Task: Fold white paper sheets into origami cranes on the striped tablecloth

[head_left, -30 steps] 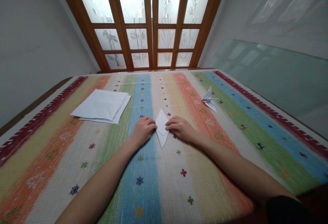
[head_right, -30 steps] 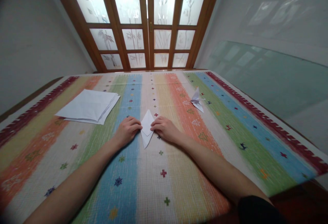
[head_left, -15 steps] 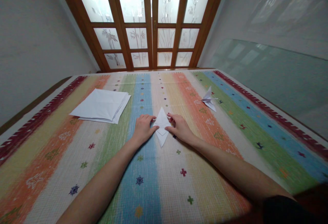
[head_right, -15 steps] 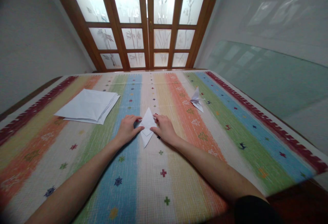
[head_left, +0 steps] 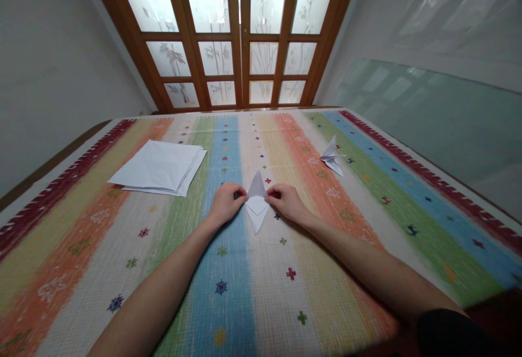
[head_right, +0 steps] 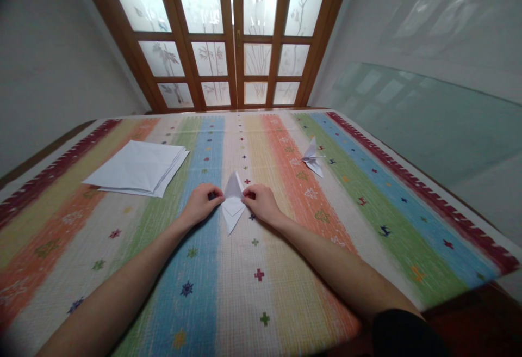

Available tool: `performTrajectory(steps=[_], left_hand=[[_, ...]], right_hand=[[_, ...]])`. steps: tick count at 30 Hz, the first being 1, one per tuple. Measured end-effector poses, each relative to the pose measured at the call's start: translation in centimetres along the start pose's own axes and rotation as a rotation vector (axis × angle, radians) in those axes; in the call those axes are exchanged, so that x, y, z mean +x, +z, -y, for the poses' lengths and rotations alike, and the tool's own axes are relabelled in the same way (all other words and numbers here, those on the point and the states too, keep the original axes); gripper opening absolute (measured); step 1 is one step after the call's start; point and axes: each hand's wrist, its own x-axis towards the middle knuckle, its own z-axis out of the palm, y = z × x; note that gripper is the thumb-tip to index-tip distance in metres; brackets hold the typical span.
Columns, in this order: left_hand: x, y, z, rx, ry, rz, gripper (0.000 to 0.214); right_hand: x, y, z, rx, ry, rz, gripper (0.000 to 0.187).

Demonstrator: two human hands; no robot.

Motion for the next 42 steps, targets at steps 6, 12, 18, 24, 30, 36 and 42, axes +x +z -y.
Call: performTrajectory(steps=[6,12,18,24,30,36,42], left_hand=[[0.2,-0.1,0.4,-0.029,0.048,0.015,0.005],[0.0,-0.4,0.6,0.041,0.147,0.044,0.009],[-0.4,-0.9,0.8,0.232,0.347,0.088,0.014],[-0.6,-1.0,0.7,0.311,0.431,0.092,0.019],[-0.2,-0.5,0.9,0.193,0.344,0.048,0.015],[0.1,-0.8,1.0,0.258,0.454,0.1,0.018],[-0.2,-1.1,0.9,0.512,0.639,0.152,0.023]], right_hand=[[0.4,-0.4,-0.7,-0.055,-0.138,0.019,0.009],[0.4,-1.0,-0.9,-0.138,-0.258,0.046,0.01],[0.2,-1.5,-1.6,-0.245,-0.548,0.138,0.018],[0.0,-1.5,-1.7,-0.292,-0.578,0.143,0.019],[0.2,-0.9,-1.3,-0.248,-0.458,0.086,0.011],[0.5,-0.7,-1.7,-0.291,-0.568,0.118,0.02],[-0.2,-1.3,-1.2,-0.528,-0.747,0.161,0.021]])
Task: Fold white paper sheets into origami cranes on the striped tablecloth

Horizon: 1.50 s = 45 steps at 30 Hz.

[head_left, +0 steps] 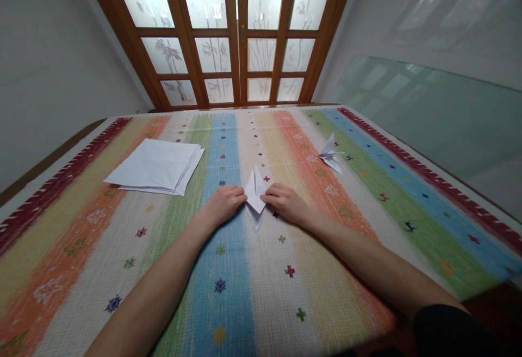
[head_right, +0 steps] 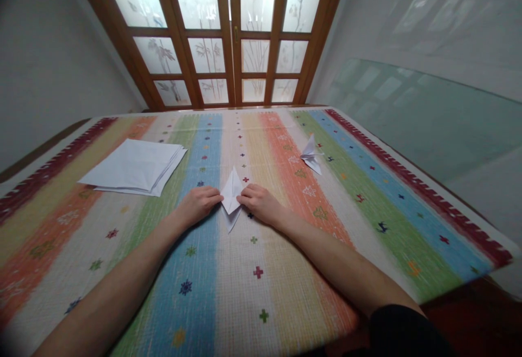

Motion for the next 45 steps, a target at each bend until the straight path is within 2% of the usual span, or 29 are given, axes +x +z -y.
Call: performTrajectory(steps=[3,9,14,19,23,28,35,41,45], left_hand=[[0.1,-0.2,-0.2,0.035,0.024,0.016,0.023],[0.0,-0.7,-0.6,0.062,0.015,0.042,0.021],[-0.2,-1.1,-0.8,0.096,-0.031,0.044,0.016],[-0.3,-1.5,-1.4,0.085,-0.07,0.042,0.027],[0.1,-0.8,-2.8,-0.001,-0.123,0.006,0.045],[0.2,0.5,-4.0,-0.073,-0.2,0.158,0.069],[0.1,0.1,-4.0,-0.092,-0.225,0.292,0.093],[0.0,-0.3,-4.0,-0.091,-0.223,0.288,0.085],[0.0,-0.4,-3.9,-0.091,-0.211,0.283,0.083]], right_hand=[[0.0,-0.2,0.2,-0.048,-0.025,0.045,0.022],[-0.3,0.1,0.0,0.041,-0.085,-0.01,0.024],[-0.5,-0.2,0.1,0.032,-0.102,0.023,0.028],[-0.3,-0.8,0.8,-0.038,-0.134,0.066,0.025],[-0.3,-1.0,1.2,-0.079,-0.142,0.086,0.026],[-1.0,-0.9,0.7,0.076,-0.072,0.062,0.03],[-1.4,-1.2,0.0,0.172,0.034,0.115,0.032],[-2.1,-1.8,-0.8,0.224,0.167,0.158,0.027],[-2.3,-1.6,-1.8,0.319,0.169,0.066,0.025]])
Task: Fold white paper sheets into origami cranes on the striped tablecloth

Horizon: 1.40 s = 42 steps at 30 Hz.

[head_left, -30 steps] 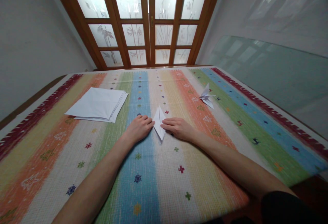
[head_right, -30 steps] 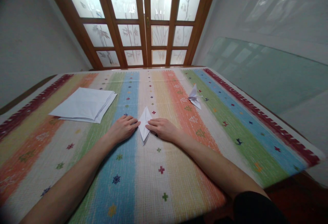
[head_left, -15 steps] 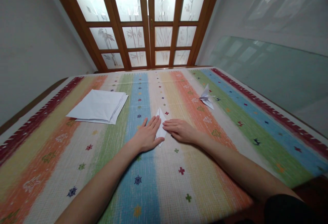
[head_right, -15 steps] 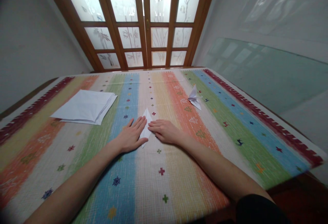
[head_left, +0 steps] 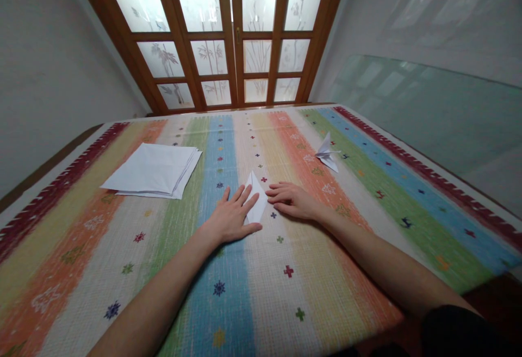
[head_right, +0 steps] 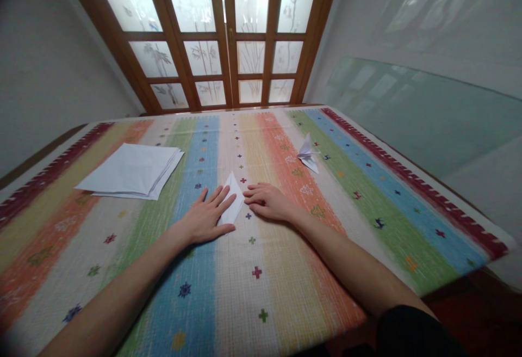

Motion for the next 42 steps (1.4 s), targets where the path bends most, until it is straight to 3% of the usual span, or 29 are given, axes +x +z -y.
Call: performTrajectory(steps=[4,10,13,17,20,23,28,32,35,39,42], left_hand=[[0.0,0.0,0.0,-0.01,-0.001,0.005,0.096],[0.1,0.2,-0.5,-0.029,-0.022,0.005,0.106],[0.1,0.5,-0.6,-0.049,-0.063,-0.045,0.104],[0.0,0.6,-0.8,-0.077,-0.189,-0.114,0.093],[0.0,0.5,-1.1,-0.087,-0.27,-0.159,0.098],[0.1,0.6,-1.4,-0.082,-0.323,-0.178,0.103],[0.1,0.8,-1.3,-0.108,-0.338,-0.19,0.103],[0.0,0.6,-1.1,-0.161,-0.328,-0.248,0.101],[0.0,0.5,-0.7,-0.228,-0.303,-0.362,0.088],[0.0,0.8,0.7,-0.458,-0.298,-0.546,0.041],[0.0,0.9,2.1,-0.651,-0.22,-0.569,0.042]], right_hand=[[0.5,0.3,0.0,0.032,-0.058,-0.11,0.031],[1.6,0.2,1.4,-0.114,-0.108,0.055,0.028],[1.9,0.1,1.8,-0.054,0.023,0.039,0.021],[2.1,0.5,2.1,0.153,0.349,-0.167,0.014],[2.7,1.0,2.8,0.304,0.572,-0.231,0.035],[3.6,1.8,4.0,0.416,0.641,-0.196,0.05],[5.0,3.2,5.2,0.548,0.641,-0.24,0.051],[5.4,3.6,5.1,0.513,0.634,-0.28,0.055],[5.3,3.4,4.9,0.417,0.614,-0.264,0.056],[4.9,2.8,4.8,0.153,0.454,-0.157,0.037],[4.7,2.2,4.5,-0.042,0.37,-0.11,0.023]])
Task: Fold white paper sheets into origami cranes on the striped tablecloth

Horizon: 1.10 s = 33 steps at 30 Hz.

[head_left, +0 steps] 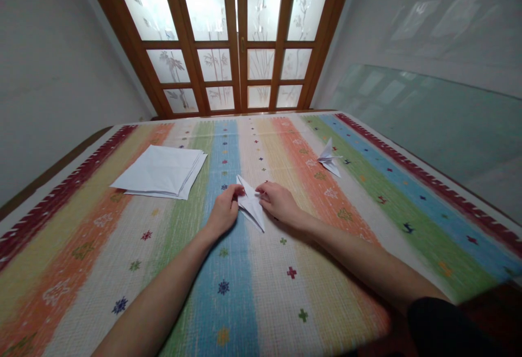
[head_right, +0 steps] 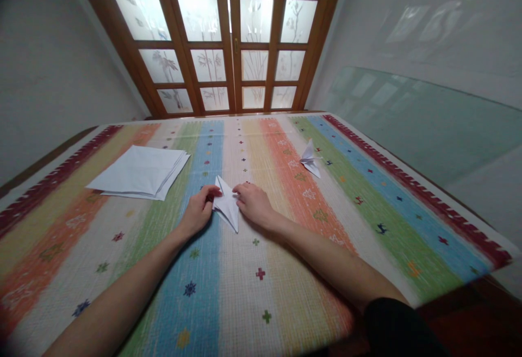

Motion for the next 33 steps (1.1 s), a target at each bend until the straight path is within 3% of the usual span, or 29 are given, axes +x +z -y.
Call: performTrajectory(steps=[5,10,13,17,21,33], left_hand=[[0.3,-0.8,0.9,-0.013,0.129,0.12,0.032],[0.1,-0.7,0.5,0.133,0.264,0.074,0.013],[0.0,-0.6,0.2,0.212,0.308,0.025,0.016],[0.1,-0.7,-0.1,0.258,0.328,0.035,0.024],[0.1,-0.8,-0.5,0.224,0.318,0.085,0.027],[0.0,-0.7,-0.4,0.242,0.335,0.051,0.029]], right_hand=[[0.0,-1.0,-0.8,-0.055,0.005,-0.056,0.017],[-0.5,-2.0,-1.0,0.061,-0.114,-0.031,0.019],[-1.0,-2.4,-1.1,0.065,-0.241,0.055,0.026],[-1.5,-2.3,-1.6,-0.02,-0.335,0.059,0.015],[-1.5,-2.2,-2.1,0.01,-0.259,0.026,0.024],[-1.8,-2.1,-2.3,0.186,-0.07,-0.039,0.02]])
